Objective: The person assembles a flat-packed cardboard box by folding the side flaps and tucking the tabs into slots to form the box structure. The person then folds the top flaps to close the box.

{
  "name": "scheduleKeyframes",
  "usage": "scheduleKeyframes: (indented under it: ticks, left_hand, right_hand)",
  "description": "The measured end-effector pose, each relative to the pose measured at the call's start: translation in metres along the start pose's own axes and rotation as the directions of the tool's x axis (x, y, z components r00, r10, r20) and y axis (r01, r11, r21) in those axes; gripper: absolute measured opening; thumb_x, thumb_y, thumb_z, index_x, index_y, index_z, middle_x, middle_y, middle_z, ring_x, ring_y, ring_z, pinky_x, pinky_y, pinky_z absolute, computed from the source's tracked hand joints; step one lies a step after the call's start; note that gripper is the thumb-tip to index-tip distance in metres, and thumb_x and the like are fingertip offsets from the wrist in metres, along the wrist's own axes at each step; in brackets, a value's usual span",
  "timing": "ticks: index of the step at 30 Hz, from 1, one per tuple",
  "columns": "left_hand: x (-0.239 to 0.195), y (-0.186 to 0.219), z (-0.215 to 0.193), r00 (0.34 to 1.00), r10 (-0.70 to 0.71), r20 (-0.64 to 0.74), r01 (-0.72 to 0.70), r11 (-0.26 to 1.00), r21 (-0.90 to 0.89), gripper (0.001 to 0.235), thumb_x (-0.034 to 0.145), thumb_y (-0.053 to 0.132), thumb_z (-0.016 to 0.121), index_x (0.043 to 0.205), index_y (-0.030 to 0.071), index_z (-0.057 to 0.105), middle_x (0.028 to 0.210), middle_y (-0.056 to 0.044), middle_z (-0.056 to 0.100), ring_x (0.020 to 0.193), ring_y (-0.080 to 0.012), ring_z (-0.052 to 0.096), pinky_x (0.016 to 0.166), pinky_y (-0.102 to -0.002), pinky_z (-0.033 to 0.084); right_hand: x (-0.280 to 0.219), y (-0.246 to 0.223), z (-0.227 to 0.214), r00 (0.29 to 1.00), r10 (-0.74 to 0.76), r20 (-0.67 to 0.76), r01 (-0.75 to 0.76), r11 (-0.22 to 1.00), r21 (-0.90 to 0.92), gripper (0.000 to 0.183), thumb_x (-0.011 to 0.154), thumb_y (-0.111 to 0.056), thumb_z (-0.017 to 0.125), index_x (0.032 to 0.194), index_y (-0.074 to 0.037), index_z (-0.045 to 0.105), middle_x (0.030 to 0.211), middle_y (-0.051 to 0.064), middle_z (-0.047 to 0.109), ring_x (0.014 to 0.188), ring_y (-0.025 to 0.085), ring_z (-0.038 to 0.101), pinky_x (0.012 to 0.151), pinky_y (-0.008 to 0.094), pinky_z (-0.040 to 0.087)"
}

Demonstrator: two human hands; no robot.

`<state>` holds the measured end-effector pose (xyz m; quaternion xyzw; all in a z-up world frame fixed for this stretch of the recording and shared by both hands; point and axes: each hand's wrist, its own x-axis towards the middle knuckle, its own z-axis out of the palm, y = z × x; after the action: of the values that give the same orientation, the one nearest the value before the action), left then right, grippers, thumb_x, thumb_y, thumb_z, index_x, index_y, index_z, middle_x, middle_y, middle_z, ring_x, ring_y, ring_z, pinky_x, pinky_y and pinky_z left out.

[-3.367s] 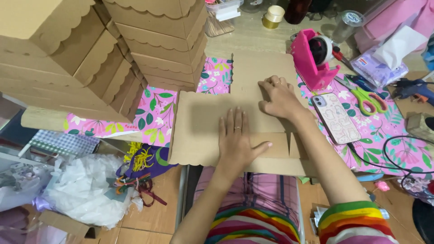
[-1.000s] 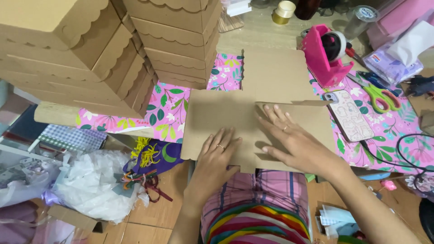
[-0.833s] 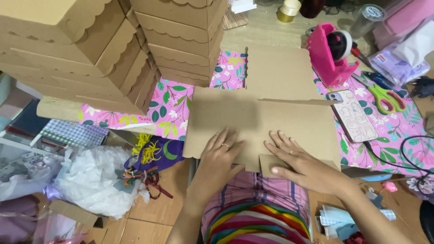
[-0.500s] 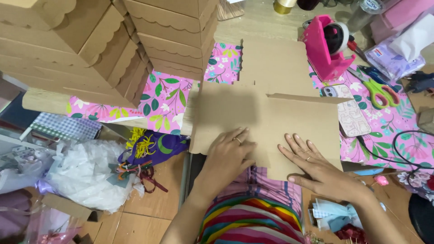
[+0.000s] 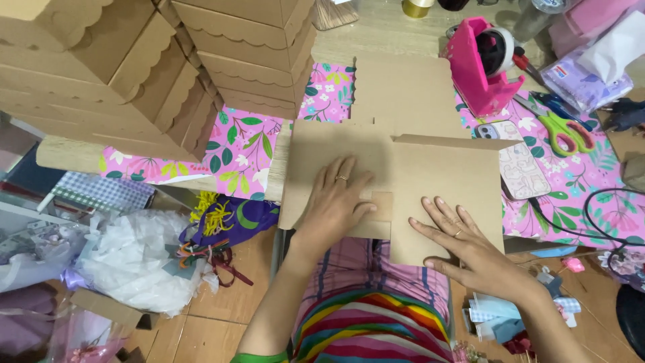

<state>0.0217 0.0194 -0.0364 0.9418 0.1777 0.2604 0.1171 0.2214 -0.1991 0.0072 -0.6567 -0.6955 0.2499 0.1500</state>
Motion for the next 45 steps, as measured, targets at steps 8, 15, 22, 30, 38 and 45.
scheduleKeyframes:
  ticks: [8, 15, 22, 30, 38, 45]
  left_hand:
    - [-0.010, -0.009, 0.015, 0.996, -0.017, 0.088, 0.010, 0.997, 0.082, 0.071, 0.099, 0.055, 0.054, 0.157, 0.019, 0.035, 0.166, -0.024, 0.024, 0.155, -0.0428, 0.017, 0.122, -0.063, 0.017]
    - [-0.003, -0.016, -0.001, 0.945, -0.005, 0.327, 0.037, 0.995, -0.091, 0.072, 0.102, 0.040, 0.054, 0.162, 0.016, 0.021, 0.168, -0.027, 0.004, 0.156, -0.0407, -0.003, 0.122, -0.061, 0.002]
    - [0.013, -0.004, -0.047, 0.815, -0.067, 0.576, 0.205, 0.962, -0.178, 0.062, 0.105, 0.022, 0.047, 0.164, 0.021, 0.025, 0.171, -0.023, 0.005, 0.158, -0.0389, -0.006, 0.123, -0.060, -0.004]
    - [0.012, -0.012, -0.039, 0.804, -0.079, 0.589, 0.235, 0.953, -0.193, 0.062, 0.107, 0.030, 0.047, 0.163, 0.018, 0.025, 0.171, -0.021, 0.001, 0.157, -0.0391, -0.008, 0.123, -0.060, -0.004]
    - [0.008, -0.010, -0.039, 0.820, -0.076, 0.568, 0.232, 0.950, -0.208, 0.062, 0.106, 0.028, 0.048, 0.162, 0.014, 0.027, 0.171, -0.023, 0.003, 0.157, -0.0404, -0.007, 0.122, -0.061, -0.004]
    - [0.004, -0.015, -0.032, 0.838, -0.073, 0.541, 0.238, 0.941, -0.242, 0.063, 0.106, 0.027, 0.048, 0.163, 0.016, 0.026, 0.171, -0.023, 0.002, 0.157, -0.0392, -0.009, 0.121, -0.059, -0.006]
  right_hand:
    - [0.019, -0.024, 0.024, 0.991, -0.121, -0.054, 0.098, 0.941, -0.323, 0.065, 0.102, -0.018, 0.042, 0.163, -0.011, 0.022, 0.168, 0.015, 0.022, 0.157, 0.029, 0.014, 0.125, 0.048, 0.009]
    - [0.038, -0.053, 0.053, 0.897, -0.283, -0.340, -0.055, 0.691, -0.721, 0.054, 0.099, -0.034, 0.055, 0.145, -0.005, 0.053, 0.162, 0.016, 0.041, 0.152, 0.030, 0.037, 0.120, 0.058, 0.032]
    - [0.083, -0.064, -0.027, 0.998, 0.050, -0.033, -0.053, 0.994, -0.098, 0.048, 0.103, -0.031, 0.041, 0.119, -0.001, 0.075, 0.151, 0.016, 0.054, 0.145, 0.034, 0.045, 0.122, 0.055, 0.029]
    - [0.133, 0.004, -0.048, 0.988, 0.155, -0.019, -0.155, 0.957, -0.244, 0.064, 0.107, -0.045, 0.034, 0.160, -0.008, 0.031, 0.168, 0.018, 0.028, 0.156, 0.038, 0.020, 0.124, 0.061, 0.016]
    - [0.192, 0.038, -0.043, 0.966, 0.161, -0.204, -0.232, 0.886, -0.402, 0.055, 0.103, -0.026, 0.042, 0.155, -0.008, 0.045, 0.156, 0.014, 0.047, 0.146, 0.029, 0.041, 0.120, 0.046, 0.034]
    - [0.217, 0.040, -0.047, 0.937, 0.223, -0.268, -0.282, 0.938, -0.204, 0.058, 0.084, -0.014, 0.058, 0.141, -0.004, 0.058, 0.136, 0.013, 0.050, 0.132, 0.030, 0.042, 0.116, 0.051, 0.037]
